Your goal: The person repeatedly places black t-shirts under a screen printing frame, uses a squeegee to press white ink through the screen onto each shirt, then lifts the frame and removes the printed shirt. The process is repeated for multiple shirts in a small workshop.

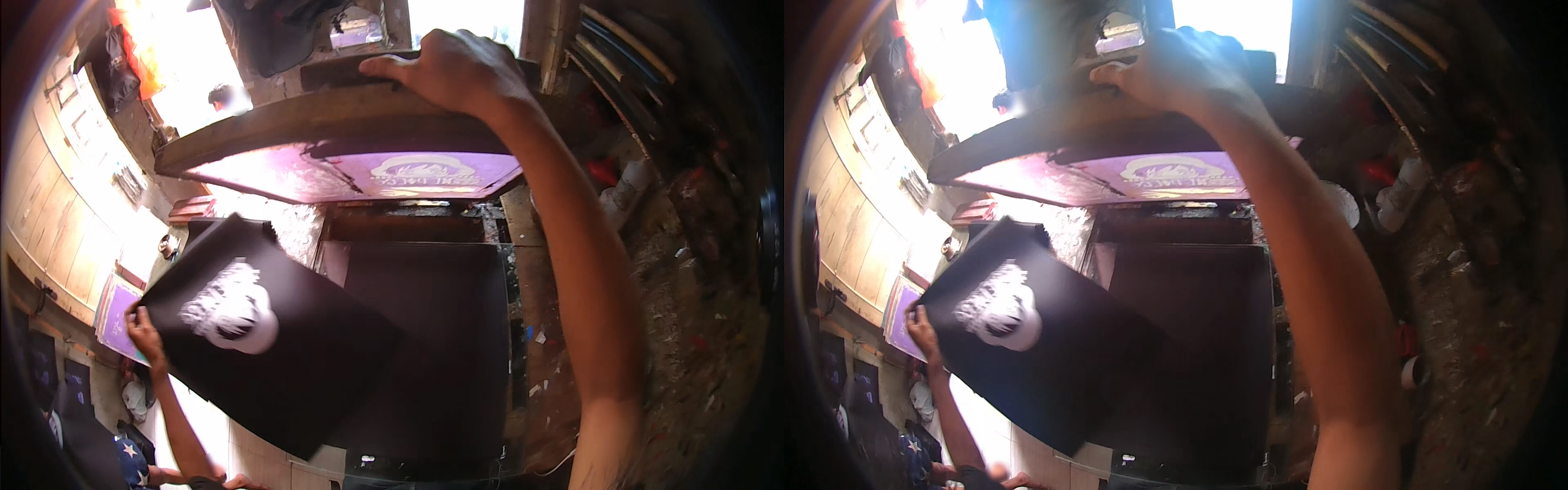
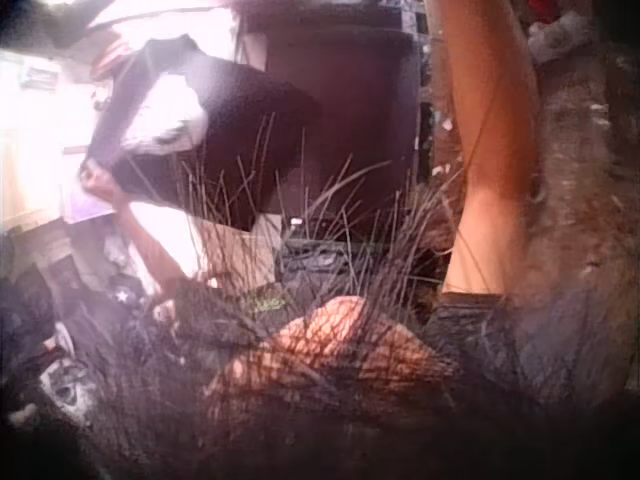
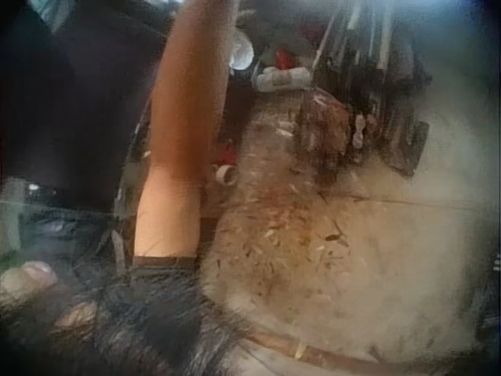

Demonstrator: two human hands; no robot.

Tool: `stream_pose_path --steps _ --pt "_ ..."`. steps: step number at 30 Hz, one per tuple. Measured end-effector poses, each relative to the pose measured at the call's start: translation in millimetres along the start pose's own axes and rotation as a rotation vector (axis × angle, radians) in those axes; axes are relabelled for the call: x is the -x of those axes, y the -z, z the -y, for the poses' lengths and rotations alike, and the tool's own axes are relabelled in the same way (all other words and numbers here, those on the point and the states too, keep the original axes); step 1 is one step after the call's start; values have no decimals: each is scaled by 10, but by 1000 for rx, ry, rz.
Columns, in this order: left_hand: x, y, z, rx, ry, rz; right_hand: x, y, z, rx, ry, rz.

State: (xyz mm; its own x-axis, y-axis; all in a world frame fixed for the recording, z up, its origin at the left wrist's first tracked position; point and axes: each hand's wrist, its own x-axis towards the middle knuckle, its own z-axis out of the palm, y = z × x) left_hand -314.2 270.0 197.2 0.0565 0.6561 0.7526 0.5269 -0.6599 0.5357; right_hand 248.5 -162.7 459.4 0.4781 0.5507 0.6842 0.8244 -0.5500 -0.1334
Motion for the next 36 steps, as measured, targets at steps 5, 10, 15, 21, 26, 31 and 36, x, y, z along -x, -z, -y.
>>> stream_pose_path --steps 5,10,15,21,26,31,36 --pt "-652 798 547 -938 -434 -239 -51 89 -96 -265 173 45" --pt "1723 -404 -1870 -61 -456 947 -241 -340 -322 -259 234 111" --pt "2886 -574 -2444 -116 -730 1390 -422 -453 -202 -286 276 137" --pt "2842 -664 -2373 -21 -794 1357 -709 -425 -339 -175 358 75" --pt "2839 -518 -2335 -82 -727 1373 -307 -163 -105 -414 72 138" --pt "2820 -543 -2430 -7 -743 1356 5 -3 -45 -359 109 -7" --pt "2802 -533 -2504 61 -725 1330 516 298 182 -22 -57 174"
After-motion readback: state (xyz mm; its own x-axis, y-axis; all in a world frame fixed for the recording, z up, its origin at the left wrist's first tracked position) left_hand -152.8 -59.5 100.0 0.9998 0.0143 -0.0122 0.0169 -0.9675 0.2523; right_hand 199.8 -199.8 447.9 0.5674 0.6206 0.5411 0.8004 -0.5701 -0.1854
